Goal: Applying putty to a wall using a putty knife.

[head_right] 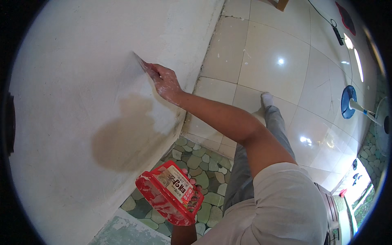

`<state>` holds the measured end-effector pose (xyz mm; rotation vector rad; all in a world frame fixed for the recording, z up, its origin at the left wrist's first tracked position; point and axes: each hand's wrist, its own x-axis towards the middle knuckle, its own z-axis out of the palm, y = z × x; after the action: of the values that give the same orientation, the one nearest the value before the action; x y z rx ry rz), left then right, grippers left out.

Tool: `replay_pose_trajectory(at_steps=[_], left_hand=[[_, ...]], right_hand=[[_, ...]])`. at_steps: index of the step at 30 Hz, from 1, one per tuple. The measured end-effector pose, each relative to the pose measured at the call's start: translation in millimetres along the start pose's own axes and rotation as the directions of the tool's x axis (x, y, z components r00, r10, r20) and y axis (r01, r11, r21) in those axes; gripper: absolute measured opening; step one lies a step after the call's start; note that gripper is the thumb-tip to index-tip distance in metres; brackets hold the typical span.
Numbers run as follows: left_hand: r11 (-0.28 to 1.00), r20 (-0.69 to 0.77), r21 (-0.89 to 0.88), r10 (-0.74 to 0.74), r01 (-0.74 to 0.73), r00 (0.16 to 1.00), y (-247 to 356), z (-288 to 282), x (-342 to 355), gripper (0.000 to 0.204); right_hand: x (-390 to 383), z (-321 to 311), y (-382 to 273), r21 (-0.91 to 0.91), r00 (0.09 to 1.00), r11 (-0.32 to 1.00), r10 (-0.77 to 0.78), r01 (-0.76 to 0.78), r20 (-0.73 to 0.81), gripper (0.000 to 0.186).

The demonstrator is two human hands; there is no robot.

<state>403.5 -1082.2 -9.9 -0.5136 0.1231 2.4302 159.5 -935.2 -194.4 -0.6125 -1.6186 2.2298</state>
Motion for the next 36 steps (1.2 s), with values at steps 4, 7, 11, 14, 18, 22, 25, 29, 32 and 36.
replay_pose_trajectory(at_steps=[4,7,11,14,18,22,25,29,32,36], left_hand=[[0.999,-0.034,-0.048,-0.027,0.026,0.999,5,0,-1,0.082],[0.998,-0.046,-0.042,-0.037,0.035,0.998,-1,1,-4,0.083],[1.000,-0.032,-0.015,-0.015,0.014,0.999,-9,-5,1,0.085],[0.998,-0.035,-0.063,-0.001,-0.002,0.999,-10,1,-2,0.087],[0.999,-0.024,-0.010,-0.039,0.038,0.999,-3,-1,5,0.088],[0.999,0.029,0.002,-0.035,0.035,0.999,-10,5,-3,0.088],[0.999,0.041,-0.008,-0.040,0.041,0.998,-22,7,1,0.088],[0.996,-0.092,-0.039,-0.079,0.076,0.993,-16,3,-28,0.088],[0.997,-0.116,-0.080,-0.007,-0.003,0.993,-34,6,-27,0.089],[0.995,-0.073,-0.084,0.055,-0.061,0.996,-44,7,-29,0.088]], right_hand=[[7,-17,12,0.456,0.984,0.883,0.158,-0.107,-0.076,0.027],[42,-40,48,0.261,0.946,0.958,0.191,-0.121,-0.263,0.026],[77,-29,50,0.071,0.949,0.997,0.035,-0.013,-0.314,0.026],[37,32,6,-0.061,0.956,0.997,-0.063,0.048,-0.285,0.019],[-18,46,-22,-0.027,0.989,0.991,-0.130,0.128,-0.072,0.026],[-80,26,-30,-0.041,0.974,0.997,-0.050,0.061,0.222,0.027],[-83,19,33,0.625,0.991,0.770,0.079,-0.127,0.104,0.027],[-44,-4,47,0.224,0.943,0.937,0.302,-0.268,-0.136,0.029],[-12,-4,62,0.053,0.925,0.977,0.215,-0.209,-0.315,0.027],[-44,57,31,0.039,0.964,0.982,0.191,-0.187,-0.182,0.026]])
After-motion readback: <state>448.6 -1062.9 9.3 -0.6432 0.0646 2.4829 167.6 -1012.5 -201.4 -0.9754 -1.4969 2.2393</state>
